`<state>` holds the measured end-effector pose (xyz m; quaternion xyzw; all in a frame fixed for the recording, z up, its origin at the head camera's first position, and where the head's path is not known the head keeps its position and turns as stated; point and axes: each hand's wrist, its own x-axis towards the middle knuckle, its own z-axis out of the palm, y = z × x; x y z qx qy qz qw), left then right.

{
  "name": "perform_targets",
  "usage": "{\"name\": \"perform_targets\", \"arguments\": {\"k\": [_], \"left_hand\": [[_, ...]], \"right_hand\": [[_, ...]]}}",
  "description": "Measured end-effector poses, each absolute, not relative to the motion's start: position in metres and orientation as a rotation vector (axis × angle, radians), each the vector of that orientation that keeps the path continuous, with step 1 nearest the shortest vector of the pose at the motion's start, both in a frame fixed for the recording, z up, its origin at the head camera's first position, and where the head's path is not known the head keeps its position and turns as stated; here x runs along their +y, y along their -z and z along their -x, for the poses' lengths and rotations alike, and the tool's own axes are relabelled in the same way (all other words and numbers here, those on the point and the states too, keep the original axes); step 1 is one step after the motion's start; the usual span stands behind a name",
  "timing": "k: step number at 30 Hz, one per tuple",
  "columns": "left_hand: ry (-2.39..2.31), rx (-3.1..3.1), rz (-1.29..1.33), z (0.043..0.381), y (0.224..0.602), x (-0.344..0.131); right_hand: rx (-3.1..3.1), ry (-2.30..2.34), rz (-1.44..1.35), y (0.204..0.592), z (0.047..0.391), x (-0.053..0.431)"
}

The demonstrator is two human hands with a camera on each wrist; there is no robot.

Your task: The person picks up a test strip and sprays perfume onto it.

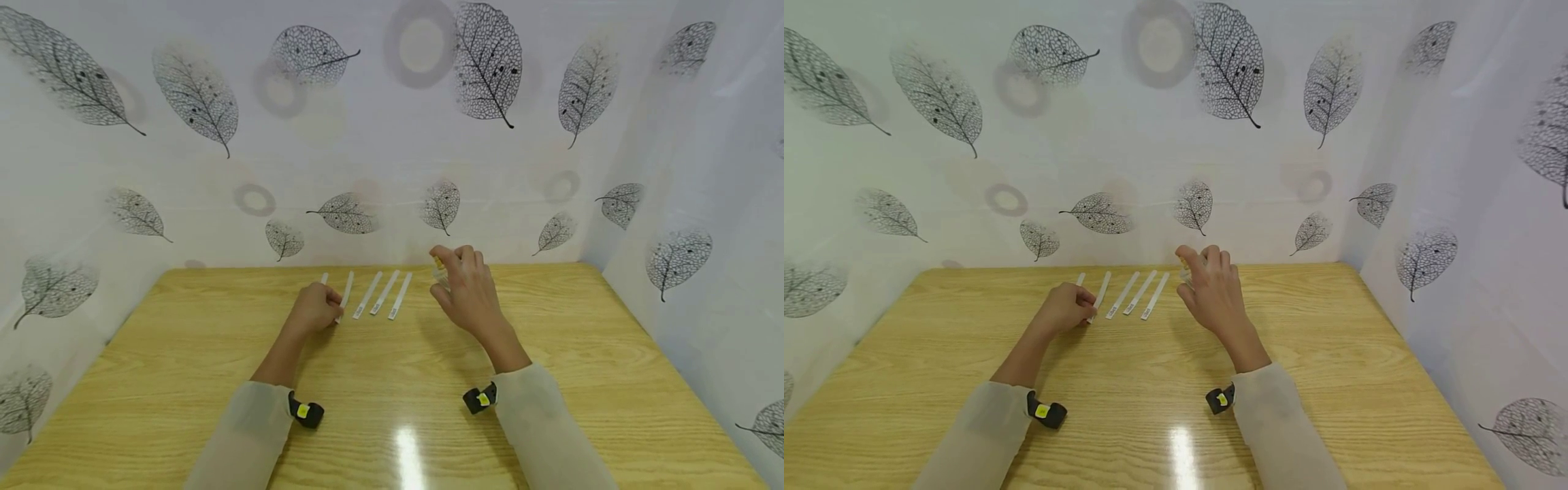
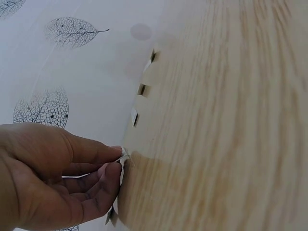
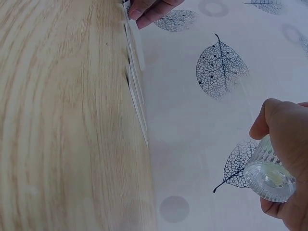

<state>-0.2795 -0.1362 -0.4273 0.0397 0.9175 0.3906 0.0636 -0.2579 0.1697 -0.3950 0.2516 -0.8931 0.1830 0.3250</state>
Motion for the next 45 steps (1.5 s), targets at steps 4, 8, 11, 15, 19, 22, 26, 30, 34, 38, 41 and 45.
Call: {"name": "perform_targets", "arguments": {"k": [4, 8, 11, 15, 19, 22, 26, 30, 34, 38, 41, 45], "left_hand": [[-1.091, 2.838, -0.131, 0.282, 0.430, -0.136], [-1.088, 2.848, -0.126, 0.283, 0.431, -0.135], [-1.091, 2.849, -0.107, 0.282, 0.430, -0.135], [-1.097, 2.851, -0.085, 0.281, 0.428, -0.134], [-1.122, 2.848, -0.097, 0.281, 0.427, -0.134], [-1.148, 2.830, -0.111, 0.281, 0.427, -0.134], [-1.182, 2.804, -0.125, 0.279, 0.427, -0.135], [-1.199, 2.796, -0.138, 0.279, 0.426, -0.135], [-1.189, 2.801, -0.169, 0.280, 0.425, -0.132], [-1.148, 2.828, -0.215, 0.282, 0.424, -0.128], [-1.121, 2.840, -0.233, 0.285, 0.423, -0.124], [-1.128, 2.807, -0.219, 0.287, 0.422, -0.119]], "right_hand": [[-2.343, -0.487, -0.655, 0.395, 0.258, 0.170], [-2.340, -0.482, -0.661, 0.394, 0.258, 0.171], [-2.339, -0.476, -0.665, 0.394, 0.259, 0.171], [-2.342, -0.473, -0.668, 0.394, 0.259, 0.172], [-2.347, -0.469, -0.669, 0.394, 0.259, 0.172], [-2.350, -0.464, -0.672, 0.394, 0.259, 0.172], [-2.354, -0.464, -0.676, 0.393, 0.259, 0.171], [-2.361, -0.470, -0.675, 0.394, 0.258, 0.170], [-2.371, -0.470, -0.670, 0.394, 0.258, 0.170], [-2.378, -0.468, -0.663, 0.394, 0.257, 0.171], [-2.379, -0.469, -0.657, 0.394, 0.257, 0.172], [-2.374, -0.469, -0.658, 0.393, 0.257, 0.173]]}}
